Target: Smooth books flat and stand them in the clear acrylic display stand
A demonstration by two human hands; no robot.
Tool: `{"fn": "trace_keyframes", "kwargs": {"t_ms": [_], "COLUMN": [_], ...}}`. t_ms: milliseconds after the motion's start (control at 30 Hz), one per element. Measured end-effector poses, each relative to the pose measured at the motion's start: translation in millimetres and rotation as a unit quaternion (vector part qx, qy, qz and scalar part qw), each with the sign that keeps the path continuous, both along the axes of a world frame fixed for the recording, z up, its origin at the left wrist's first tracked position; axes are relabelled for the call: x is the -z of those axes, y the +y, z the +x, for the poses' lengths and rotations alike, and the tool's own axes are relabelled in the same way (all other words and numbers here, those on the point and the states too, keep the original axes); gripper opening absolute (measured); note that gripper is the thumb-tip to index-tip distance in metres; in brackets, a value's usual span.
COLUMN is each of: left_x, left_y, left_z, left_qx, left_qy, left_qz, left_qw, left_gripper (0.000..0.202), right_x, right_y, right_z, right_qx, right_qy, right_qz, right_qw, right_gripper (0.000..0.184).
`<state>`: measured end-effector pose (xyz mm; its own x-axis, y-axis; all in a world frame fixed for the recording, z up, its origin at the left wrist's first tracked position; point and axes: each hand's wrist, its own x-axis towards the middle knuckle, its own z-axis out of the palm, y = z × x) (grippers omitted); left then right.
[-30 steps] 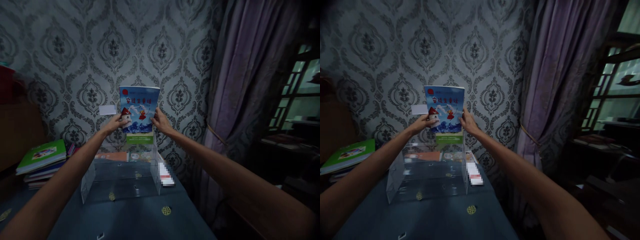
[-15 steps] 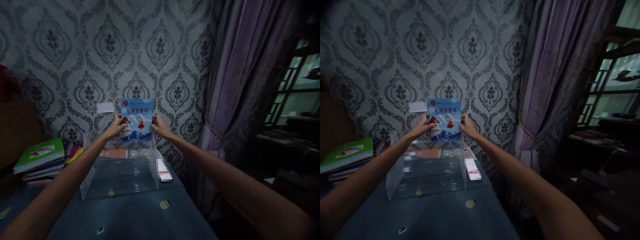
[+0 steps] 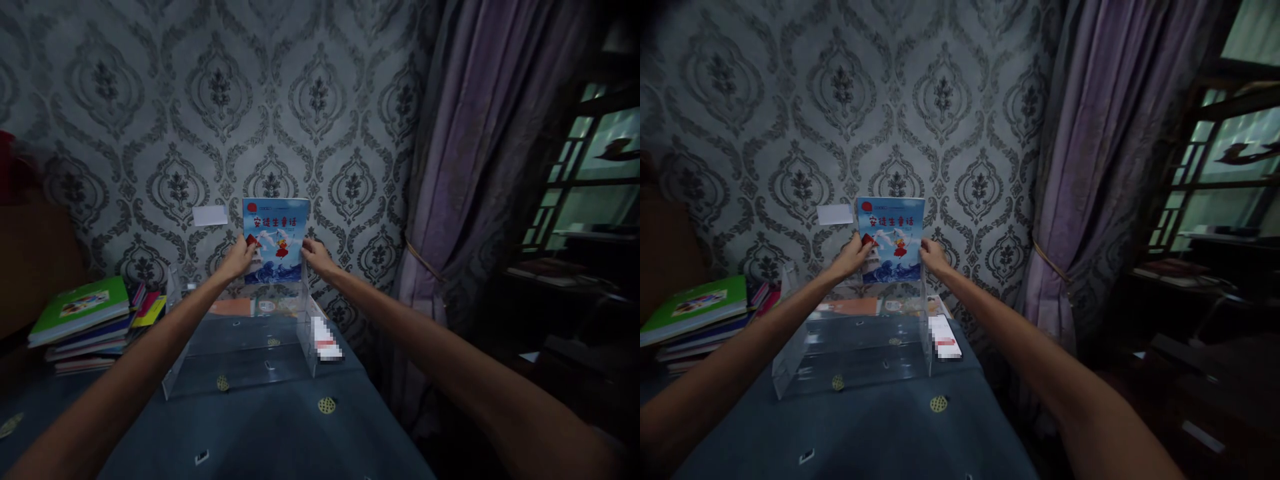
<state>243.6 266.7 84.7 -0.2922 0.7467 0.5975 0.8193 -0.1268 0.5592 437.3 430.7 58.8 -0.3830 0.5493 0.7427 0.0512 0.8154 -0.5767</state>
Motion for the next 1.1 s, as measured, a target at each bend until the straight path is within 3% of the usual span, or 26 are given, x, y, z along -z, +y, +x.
{"fn": "trace_keyframes", "kwargs": {"t_ms": [200, 833, 1100], "left_x": [-2.7, -9.4, -8.7], "left_y": [-5, -18, -22], "left_z": [8, 4, 2], "left_qx": [-0.031, -0.021, -0.02], "left_qy": [0.025, 0.077, 0.099], "left_qz": [-0.027, -0.079, -0.089], "left_qw": [0.999, 0.994, 0.991], "left_gripper": [0.02, 0.041, 0.04], "right_x": [3.0, -0.3, -1.2], "right_y": [1, -17, -23], "right_z": [0, 9, 17], "right_qx": [-0.016, 0.012, 0.031], "right_qy": [-0.006, -0.023, -0.041], "right_qz": [-0.02, -0.059, -0.057], "right_qw": [1.0, 0.998, 0.997], "right_gripper": [0.028, 0.03, 0.024]}}
